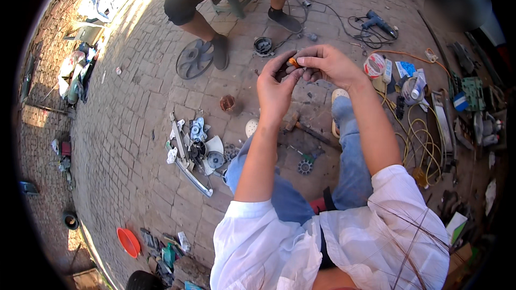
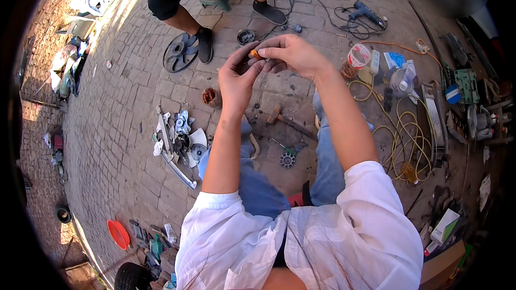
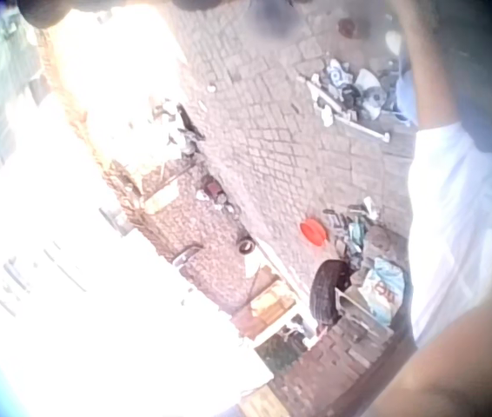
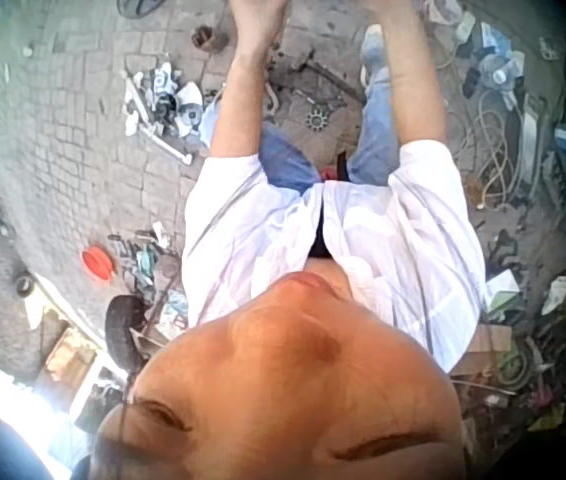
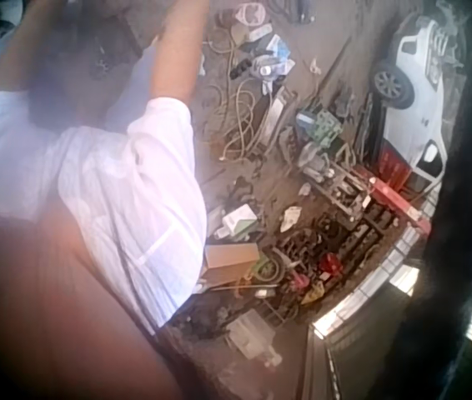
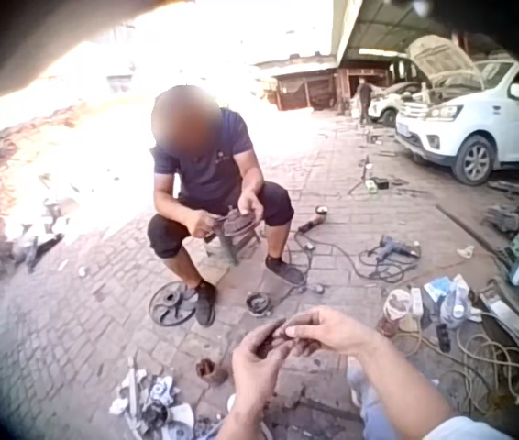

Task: The person sits on a paved outdoor surface and works on a small mechanical component, likely a spark plug. They use a screwdriver to adjust internal parts and repeatedly wrap an orange insulating material around the component's base.

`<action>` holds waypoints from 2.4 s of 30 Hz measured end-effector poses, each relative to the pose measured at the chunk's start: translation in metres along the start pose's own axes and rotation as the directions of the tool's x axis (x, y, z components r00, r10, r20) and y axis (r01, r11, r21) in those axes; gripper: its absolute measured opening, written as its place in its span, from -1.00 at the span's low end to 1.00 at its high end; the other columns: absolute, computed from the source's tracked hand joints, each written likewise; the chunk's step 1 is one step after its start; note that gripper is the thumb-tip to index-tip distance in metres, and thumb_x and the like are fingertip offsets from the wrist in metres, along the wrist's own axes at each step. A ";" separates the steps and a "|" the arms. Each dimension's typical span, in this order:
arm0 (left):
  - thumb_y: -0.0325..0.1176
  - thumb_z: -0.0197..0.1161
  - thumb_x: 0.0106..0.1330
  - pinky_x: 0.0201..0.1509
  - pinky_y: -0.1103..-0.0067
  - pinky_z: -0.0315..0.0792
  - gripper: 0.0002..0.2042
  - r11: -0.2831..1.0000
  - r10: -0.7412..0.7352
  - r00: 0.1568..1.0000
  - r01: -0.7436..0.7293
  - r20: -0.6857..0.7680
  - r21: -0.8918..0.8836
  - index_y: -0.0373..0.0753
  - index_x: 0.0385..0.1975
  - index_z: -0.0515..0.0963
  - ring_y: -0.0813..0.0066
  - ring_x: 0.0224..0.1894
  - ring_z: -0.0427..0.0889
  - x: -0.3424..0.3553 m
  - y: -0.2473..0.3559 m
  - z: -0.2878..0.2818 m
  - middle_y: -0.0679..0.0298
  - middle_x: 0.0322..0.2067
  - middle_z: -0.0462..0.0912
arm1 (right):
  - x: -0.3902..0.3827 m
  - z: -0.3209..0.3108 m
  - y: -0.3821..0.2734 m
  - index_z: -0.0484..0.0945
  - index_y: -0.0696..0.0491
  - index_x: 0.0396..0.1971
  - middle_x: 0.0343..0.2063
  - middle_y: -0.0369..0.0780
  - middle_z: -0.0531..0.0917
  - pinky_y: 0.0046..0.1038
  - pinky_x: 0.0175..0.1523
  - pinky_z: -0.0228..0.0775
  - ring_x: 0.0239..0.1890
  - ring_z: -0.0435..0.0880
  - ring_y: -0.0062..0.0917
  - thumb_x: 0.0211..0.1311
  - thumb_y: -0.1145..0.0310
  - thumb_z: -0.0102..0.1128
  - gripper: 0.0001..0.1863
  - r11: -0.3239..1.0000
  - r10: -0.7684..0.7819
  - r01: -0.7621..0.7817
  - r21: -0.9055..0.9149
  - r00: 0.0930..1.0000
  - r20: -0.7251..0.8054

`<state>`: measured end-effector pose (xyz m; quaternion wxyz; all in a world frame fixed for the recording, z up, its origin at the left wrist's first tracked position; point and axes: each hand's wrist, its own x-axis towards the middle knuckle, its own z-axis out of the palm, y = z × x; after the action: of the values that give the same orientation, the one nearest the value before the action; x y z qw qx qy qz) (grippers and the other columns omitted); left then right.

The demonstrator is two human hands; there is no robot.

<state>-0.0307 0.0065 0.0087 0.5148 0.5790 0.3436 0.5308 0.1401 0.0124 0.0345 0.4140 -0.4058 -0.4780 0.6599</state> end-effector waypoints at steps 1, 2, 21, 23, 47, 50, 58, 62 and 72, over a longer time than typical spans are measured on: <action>-0.63 0.28 0.11 -0.04 0.62 0.48 -0.60 0.999 0.043 0.999 -0.043 0.020 0.017 -0.34 0.00 0.52 0.54 -0.13 0.55 -0.001 0.000 -0.002 0.21 -0.13 0.51 | -0.001 0.000 -0.001 0.59 0.17 -0.17 -0.40 -0.31 0.66 -0.68 -0.42 0.44 -0.45 0.63 -0.70 0.26 0.35 0.18 -0.77 1.000 0.010 -0.010 -0.012 1.000 0.025; -0.63 0.28 0.10 -0.02 0.61 0.47 -0.60 0.997 0.063 0.997 -0.064 0.043 0.031 -0.33 0.01 0.52 0.53 -0.10 0.54 -0.001 0.000 -0.003 0.21 -0.11 0.47 | -0.002 0.000 -0.002 0.59 0.16 -0.18 -0.41 -0.31 0.66 -0.68 -0.42 0.44 -0.46 0.63 -0.71 0.26 0.34 0.18 -0.77 1.000 0.021 -0.020 -0.024 0.999 0.049; -0.64 0.22 0.09 0.00 0.55 0.47 -0.60 0.982 0.147 0.983 -0.158 0.108 0.100 -0.24 -0.01 0.53 0.42 -0.09 0.50 -0.004 0.001 -0.003 0.19 -0.12 0.35 | -0.002 0.002 0.004 0.59 0.12 -0.23 -0.46 -0.39 0.61 -0.67 -0.45 0.36 -0.53 0.52 -0.75 0.26 0.38 0.15 -0.84 0.998 0.039 -0.036 -0.043 0.996 0.076; -0.64 0.22 0.09 -0.01 0.54 0.48 -0.60 0.976 0.162 0.980 -0.176 0.114 0.131 -0.24 -0.01 0.53 0.40 -0.10 0.50 -0.004 0.001 -0.003 0.18 -0.11 0.35 | -0.001 -0.001 0.005 0.58 0.11 -0.25 -0.46 -0.39 0.61 -0.67 -0.46 0.36 -0.53 0.52 -0.75 0.27 0.38 0.14 -0.85 0.998 0.031 -0.026 -0.052 0.995 0.100; -0.60 0.18 0.22 0.04 0.58 0.45 -0.70 0.984 0.044 0.984 -0.073 0.174 0.163 -0.33 -0.02 0.51 0.50 -0.04 0.49 -0.003 0.004 -0.007 0.26 -0.11 0.35 | 0.000 0.001 0.003 0.59 0.13 -0.23 -0.47 -0.33 0.64 -0.67 -0.49 0.36 -0.55 0.56 -0.73 0.23 0.38 0.17 -0.82 0.991 0.099 -0.099 -0.087 0.995 -0.007; -0.54 0.17 0.29 0.04 0.56 0.47 -0.75 1.000 -0.007 0.988 0.009 0.156 -0.009 -0.37 -0.04 0.52 0.50 -0.06 0.51 -0.002 0.000 -0.010 0.26 -0.11 0.40 | -0.002 0.004 0.000 0.59 0.15 -0.28 -0.47 -0.32 0.64 -0.66 -0.46 0.38 -0.51 0.56 -0.72 0.21 0.39 0.20 -0.84 0.994 0.079 -0.083 -0.065 0.995 -0.052; -0.49 0.18 0.32 -0.01 0.56 0.54 -0.80 0.922 -0.289 0.954 0.256 -0.076 -0.292 -0.42 -0.11 0.56 0.45 -0.18 0.63 0.003 -0.003 -0.019 0.17 -0.23 0.64 | 0.009 0.005 0.013 0.59 0.14 -0.28 -0.43 -0.31 0.65 -0.64 -0.38 0.44 -0.47 0.56 -0.72 0.13 0.40 0.32 -0.81 0.991 -0.119 0.098 -0.096 0.965 -0.234; -0.50 0.19 0.31 -0.03 0.56 0.57 -0.81 0.921 -0.259 0.960 0.213 -0.105 -0.327 -0.43 -0.14 0.57 0.44 -0.20 0.64 0.004 -0.011 -0.025 0.14 -0.23 0.64 | 0.007 0.022 0.012 0.61 0.17 -0.24 -0.41 -0.28 0.67 -0.60 -0.34 0.47 -0.44 0.58 -0.69 0.09 0.41 0.36 -0.75 0.983 -0.150 0.129 -0.128 0.973 -0.175; -0.53 0.24 0.25 -0.15 0.63 0.53 -0.78 0.975 0.108 0.991 -0.091 -0.080 0.201 -0.36 -0.10 0.58 0.52 -0.18 0.61 0.002 0.003 -0.017 0.23 -0.22 0.62 | 0.008 0.018 0.017 0.64 0.22 -0.35 -0.48 -0.25 0.67 -0.59 -0.32 0.49 -0.46 0.60 -0.67 0.13 0.46 0.32 -0.86 0.983 -0.182 0.175 -0.055 0.967 -0.179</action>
<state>-0.0473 0.0118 0.0106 0.4116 0.6191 0.3879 0.5448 0.1179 0.0107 0.0206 0.5059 -0.4280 -0.4850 0.5706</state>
